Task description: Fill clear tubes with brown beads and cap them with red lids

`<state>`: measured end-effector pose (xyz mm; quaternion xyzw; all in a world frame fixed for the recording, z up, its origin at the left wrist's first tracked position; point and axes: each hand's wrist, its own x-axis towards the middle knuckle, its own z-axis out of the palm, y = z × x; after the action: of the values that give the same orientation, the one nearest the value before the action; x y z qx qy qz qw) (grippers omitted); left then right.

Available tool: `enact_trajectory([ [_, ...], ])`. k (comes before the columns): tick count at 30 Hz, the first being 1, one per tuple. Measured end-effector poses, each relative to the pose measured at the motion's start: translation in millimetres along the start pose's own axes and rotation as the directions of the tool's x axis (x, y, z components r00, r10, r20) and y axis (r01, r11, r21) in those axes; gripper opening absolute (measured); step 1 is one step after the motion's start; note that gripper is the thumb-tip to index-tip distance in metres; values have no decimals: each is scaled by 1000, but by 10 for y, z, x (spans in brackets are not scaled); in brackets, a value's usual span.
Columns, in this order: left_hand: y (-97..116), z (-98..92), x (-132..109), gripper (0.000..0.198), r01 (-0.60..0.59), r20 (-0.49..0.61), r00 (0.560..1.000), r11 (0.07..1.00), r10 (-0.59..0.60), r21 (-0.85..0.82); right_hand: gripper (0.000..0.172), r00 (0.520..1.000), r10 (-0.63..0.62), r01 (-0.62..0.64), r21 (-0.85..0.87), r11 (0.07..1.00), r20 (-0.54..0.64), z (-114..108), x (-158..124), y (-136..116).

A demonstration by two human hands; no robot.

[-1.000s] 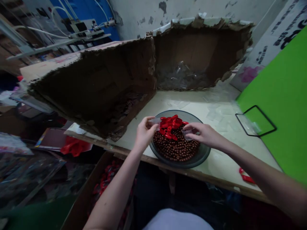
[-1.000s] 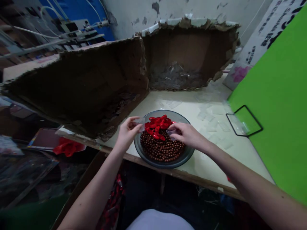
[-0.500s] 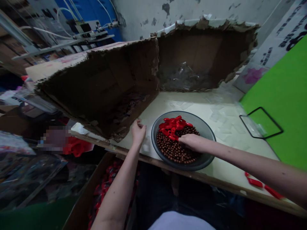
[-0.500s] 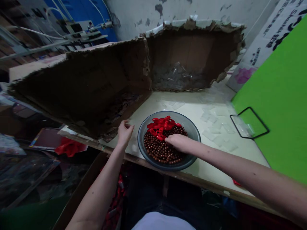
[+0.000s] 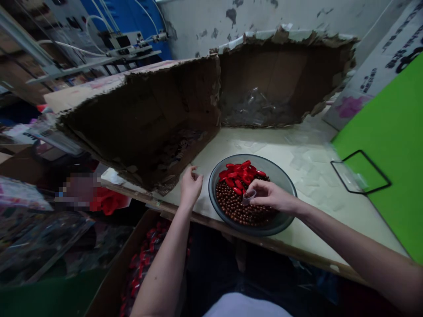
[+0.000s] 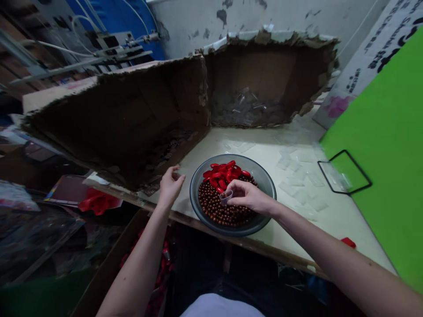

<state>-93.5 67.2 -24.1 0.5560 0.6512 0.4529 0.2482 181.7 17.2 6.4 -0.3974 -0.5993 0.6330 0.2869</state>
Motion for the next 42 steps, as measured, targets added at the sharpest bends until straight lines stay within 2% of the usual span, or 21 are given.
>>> enact_trajectory([
  [2,-94,23,-34,33,56,67,996,994,-62,89,28,997,-30,34,47,998,-74,10,-54,-55],
  [5,-138,16,-152,36,87,55,995,996,-87,9,29,986,-61,74,76,994,-158,-10,-108,-114],
  [7,-37,-13,-242,37,4,17,1000,998,-3,-69,31,979,-74,89,72,993,-192,-38,-128,-152],
  [9,133,-24,-306,38,-132,52,989,989,135,-62,34,967,-87,106,65,992,-241,-63,-143,-199],
  [11,299,11,-328,37,-293,176,943,955,281,40,38,955,-87,108,59,992,-285,-73,-159,-251],
  [13,405,88,-314,36,-446,315,874,870,371,209,42,951,-87,107,54,993,-297,-72,-179,-293],
  [15,443,180,-284,34,-539,419,824,755,381,373,42,951,-104,126,58,990,-291,-68,-204,-317],
  [17,447,249,-263,33,-576,467,805,668,366,470,40,951,-125,150,66,986,-283,-69,-231,-324],
  [19,465,271,-270,33,-580,468,804,660,367,477,38,947,-142,168,70,983,-289,-73,-255,-328],
  [21,531,247,-318,31,-541,431,820,755,377,370,39,938,-159,186,62,980,-309,-68,-270,-343],
  [22,584,225,-358,29,-494,411,833,831,369,254,40,932,-168,195,54,979,-322,-59,-272,-355],
  [24,711,182,-461,28,-313,414,852,946,320,-88,44,919,-190,212,27,977,-346,-21,-262,-389],
  [26,833,167,-574,29,-70,490,823,908,286,-413,47,910,-219,230,-9,973,-352,42,-234,-424],
  [28,915,191,-669,33,91,541,786,810,299,-580,46,902,-263,260,-53,964,-344,117,-196,-452],
  [30,949,237,-728,37,140,523,799,755,297,-641,42,892,-311,292,-107,950,-328,188,-160,-475],
  [32,953,275,-754,36,169,487,839,734,243,-658,39,889,-345,310,-160,937,-302,238,-137,-493],
  [34,951,281,-760,33,214,478,857,712,192,-669,39,895,-355,311,-193,931,-268,259,-127,-504],
  [39,953,214,-756,38,300,535,824,659,185,-690,42,903,-359,306,-233,923,-236,247,-116,-496],
  [42,924,223,-745,33,341,538,833,645,130,-684,42,922,-337,293,-223,930,-191,262,-106,-502],
])
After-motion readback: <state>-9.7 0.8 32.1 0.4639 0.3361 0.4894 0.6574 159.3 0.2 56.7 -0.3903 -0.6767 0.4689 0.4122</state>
